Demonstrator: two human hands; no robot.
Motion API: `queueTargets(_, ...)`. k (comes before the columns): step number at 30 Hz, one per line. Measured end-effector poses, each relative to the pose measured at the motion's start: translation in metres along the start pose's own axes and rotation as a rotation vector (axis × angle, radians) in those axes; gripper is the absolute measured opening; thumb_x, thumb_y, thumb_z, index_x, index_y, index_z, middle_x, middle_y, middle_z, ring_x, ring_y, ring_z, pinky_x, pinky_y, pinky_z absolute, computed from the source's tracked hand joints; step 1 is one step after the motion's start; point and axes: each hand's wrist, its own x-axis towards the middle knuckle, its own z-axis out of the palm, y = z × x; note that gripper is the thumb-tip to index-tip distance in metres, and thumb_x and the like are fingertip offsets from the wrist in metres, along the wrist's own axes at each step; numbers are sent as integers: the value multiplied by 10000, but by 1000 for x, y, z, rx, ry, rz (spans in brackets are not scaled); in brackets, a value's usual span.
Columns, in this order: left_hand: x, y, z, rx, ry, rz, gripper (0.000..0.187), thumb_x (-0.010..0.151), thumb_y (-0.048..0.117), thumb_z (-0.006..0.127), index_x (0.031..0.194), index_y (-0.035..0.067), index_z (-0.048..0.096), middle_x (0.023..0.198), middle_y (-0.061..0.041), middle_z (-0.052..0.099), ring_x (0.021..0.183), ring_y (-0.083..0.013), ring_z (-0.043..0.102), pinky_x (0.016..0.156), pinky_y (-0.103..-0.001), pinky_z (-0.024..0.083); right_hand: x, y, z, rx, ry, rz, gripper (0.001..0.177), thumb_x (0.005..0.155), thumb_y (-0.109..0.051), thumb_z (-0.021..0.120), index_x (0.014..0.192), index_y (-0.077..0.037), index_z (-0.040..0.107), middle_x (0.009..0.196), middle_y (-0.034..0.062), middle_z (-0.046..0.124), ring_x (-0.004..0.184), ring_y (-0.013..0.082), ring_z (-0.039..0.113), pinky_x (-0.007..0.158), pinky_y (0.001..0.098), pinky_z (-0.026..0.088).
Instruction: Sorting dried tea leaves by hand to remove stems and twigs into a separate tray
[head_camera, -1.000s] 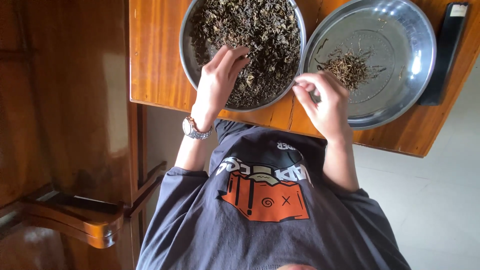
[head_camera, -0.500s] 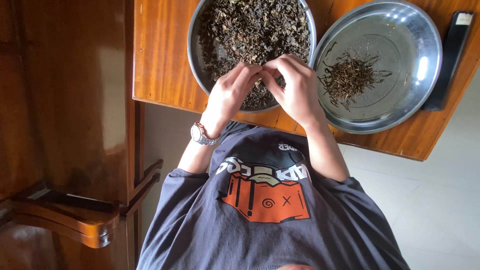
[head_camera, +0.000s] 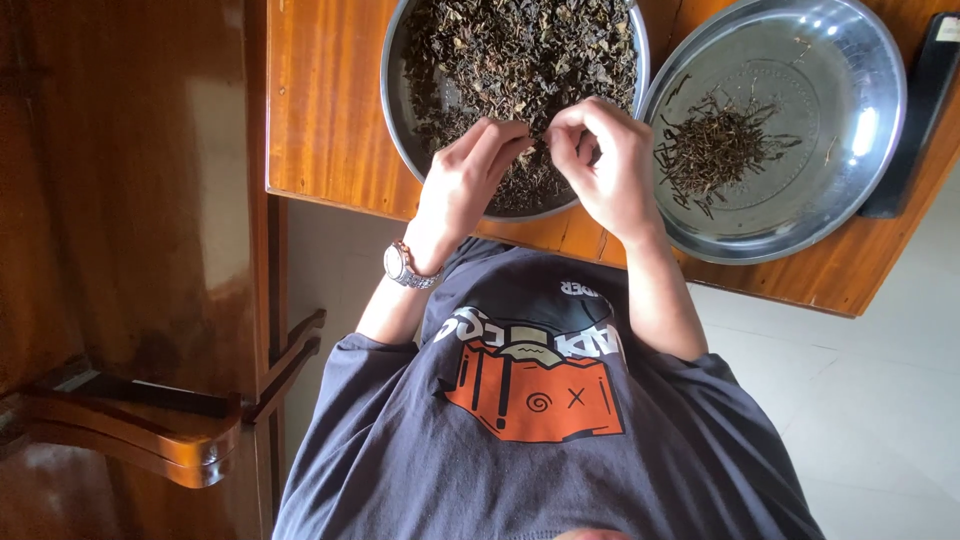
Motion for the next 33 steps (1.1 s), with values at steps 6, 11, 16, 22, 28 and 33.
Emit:
queueTargets(6,16,17,-15,39,5,-32,117,988,-17,646,1093,7,602,1058,-156,570,838,-306,722,715,-461,661,-4,2,-5,-19,15,-17,55,1043,42,610,1006,55,650,878,161,624,758,228,620,539,302,529)
queueTargets(11,9,24,3,-50,-57,-11,176,947,2,704,1105,12,628,1009,-124,569,888,-298,716,765,-426,651,-13,-4,-13,-85,-11,-30,71,1050,10,613,1008,51,652,884,155,609,739,221,593,555,314,524)
queueTargets(16,-7,8,23,94,-104,42,31,976,67,657,1003,65,643,901,-40,572,818,-236,697,699,-334,614,-32,-2,-51,-219,76,-33,60,1020,59,650,1010,23,696,840,138,631,679,228,579,572,336,518)
queueTargets(22,12,-11,-13,189,-155,54,156,948,-127,638,885,16,636,797,-71,632,664,-152,607,553,-227,581,-86,26,-109,-543,142,39,117,1086,95,649,1000,24,686,848,130,680,671,188,581,620,304,470)
queueTargets(28,15,-43,-50,593,-281,-146,165,942,-131,634,1059,-14,635,1006,-110,617,761,-167,619,607,-243,620,-109,24,-128,-601,157,145,131,1029,107,628,949,27,693,830,87,691,650,185,525,675,333,416)
queueTargets(33,17,-28,-69,813,-292,-111,328,752,-246,610,966,0,579,1005,-111,566,898,-262,498,651,-363,510,-119,43,-129,-607,205,165,261,1095,59,718,859,13,616,699,72,530,629,210,470,673,355,386)
